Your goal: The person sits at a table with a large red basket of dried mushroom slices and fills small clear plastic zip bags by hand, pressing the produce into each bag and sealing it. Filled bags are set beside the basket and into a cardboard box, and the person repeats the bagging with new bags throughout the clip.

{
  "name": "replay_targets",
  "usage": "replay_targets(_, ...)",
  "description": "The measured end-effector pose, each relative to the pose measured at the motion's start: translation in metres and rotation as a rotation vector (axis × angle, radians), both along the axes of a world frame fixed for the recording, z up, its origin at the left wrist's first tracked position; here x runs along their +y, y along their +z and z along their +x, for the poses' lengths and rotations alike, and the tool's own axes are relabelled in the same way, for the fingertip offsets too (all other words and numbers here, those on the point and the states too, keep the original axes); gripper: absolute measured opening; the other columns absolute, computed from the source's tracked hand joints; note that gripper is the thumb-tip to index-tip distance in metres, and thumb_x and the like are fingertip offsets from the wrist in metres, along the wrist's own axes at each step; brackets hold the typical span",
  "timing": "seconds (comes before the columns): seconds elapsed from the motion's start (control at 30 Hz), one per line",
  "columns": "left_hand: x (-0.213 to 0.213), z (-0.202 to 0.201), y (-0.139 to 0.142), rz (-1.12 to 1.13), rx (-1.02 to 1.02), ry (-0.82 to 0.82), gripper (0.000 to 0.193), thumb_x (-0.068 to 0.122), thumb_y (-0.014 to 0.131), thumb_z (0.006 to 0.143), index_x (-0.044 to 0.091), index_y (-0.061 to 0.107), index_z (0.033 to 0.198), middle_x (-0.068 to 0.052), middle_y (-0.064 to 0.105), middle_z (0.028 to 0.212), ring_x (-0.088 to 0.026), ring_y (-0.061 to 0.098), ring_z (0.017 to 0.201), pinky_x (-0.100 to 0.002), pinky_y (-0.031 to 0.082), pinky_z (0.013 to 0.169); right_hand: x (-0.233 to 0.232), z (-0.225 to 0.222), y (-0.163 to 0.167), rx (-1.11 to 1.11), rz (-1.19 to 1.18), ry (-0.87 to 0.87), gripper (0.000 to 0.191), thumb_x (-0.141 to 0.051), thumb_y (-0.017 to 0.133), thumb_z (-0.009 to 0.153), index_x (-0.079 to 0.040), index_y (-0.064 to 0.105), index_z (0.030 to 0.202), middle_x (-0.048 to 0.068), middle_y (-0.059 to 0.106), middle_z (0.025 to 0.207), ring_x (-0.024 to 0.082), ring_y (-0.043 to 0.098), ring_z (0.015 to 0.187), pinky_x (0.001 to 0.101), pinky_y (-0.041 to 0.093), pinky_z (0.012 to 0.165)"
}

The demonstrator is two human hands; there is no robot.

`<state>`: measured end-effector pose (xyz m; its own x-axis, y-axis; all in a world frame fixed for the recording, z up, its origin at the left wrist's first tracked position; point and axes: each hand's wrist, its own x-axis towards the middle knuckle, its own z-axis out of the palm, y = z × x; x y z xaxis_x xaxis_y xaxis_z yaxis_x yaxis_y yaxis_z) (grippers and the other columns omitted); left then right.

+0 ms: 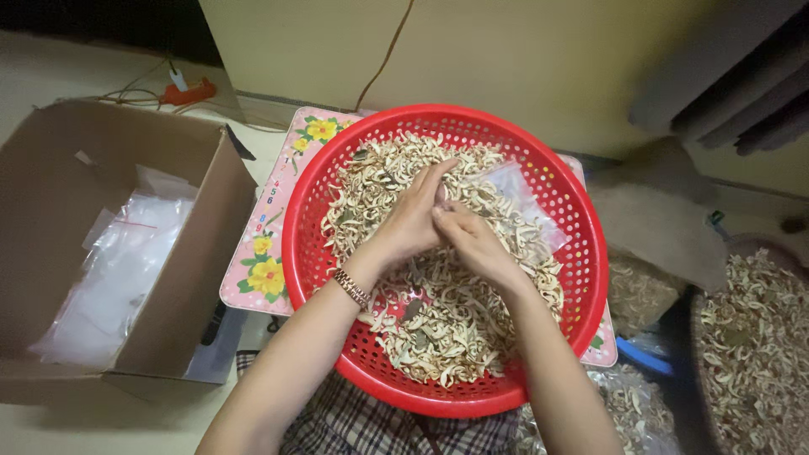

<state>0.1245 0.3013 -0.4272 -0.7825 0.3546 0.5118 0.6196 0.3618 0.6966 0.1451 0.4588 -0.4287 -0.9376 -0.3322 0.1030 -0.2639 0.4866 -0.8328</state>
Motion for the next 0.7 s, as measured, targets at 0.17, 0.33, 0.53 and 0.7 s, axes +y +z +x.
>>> replay_targets(0.17,-0.004,-0.002,0.003,0.106,-0.089,-0.085,0.126,0.035,0.1,0.055,0.016,0.028,0.157,-0.014,0.051,0.128,-0.025,0.062,0.11,-0.038,0.055,0.094,0.021,-0.003,0.008,-0.123,-0.374,-0.183,0.043,-0.036,0.053,0.103,-0.001,0.076,0.113,0.007,0.076,0.099,0.013,0.066,0.086,0.0334,0.053,0.081)
replay_targets(0.33,-0.011,-0.006,0.005,-0.013,-0.251,-0.072,0.093,0.05,0.098,0.06,0.016,0.057,0.137,-0.006,0.073,0.119,-0.021,0.072,0.109,-0.037,0.056,0.095,0.032,-0.007,0.014,-0.135,-0.634,-0.12,0.03,-0.027,0.06,0.103,-0.003,0.076,0.105,0.007,0.076,0.105,0.014,0.069,0.094,0.032,0.056,0.091)
replay_targets(0.53,-0.016,-0.009,0.006,-0.183,-0.143,0.083,0.071,0.048,0.092,0.062,0.015,0.059,0.116,-0.009,0.074,0.099,-0.028,0.074,0.091,-0.042,0.056,0.079,0.036,-0.004,0.009,0.221,-0.436,-0.238,0.024,-0.021,0.063,0.101,-0.001,0.076,0.105,0.005,0.07,0.118,0.013,0.064,0.105,0.0331,0.053,0.095)
replay_targets(0.7,-0.017,-0.009,0.005,-0.085,-0.085,0.281,0.073,0.048,0.094,0.063,0.012,0.056,0.114,-0.008,0.074,0.096,-0.029,0.073,0.091,-0.045,0.054,0.081,0.043,-0.003,0.013,0.252,-0.596,-0.32,0.019,-0.019,0.072,0.099,-0.001,0.075,0.097,0.01,0.069,0.115,0.018,0.065,0.105,0.0344,0.058,0.088)
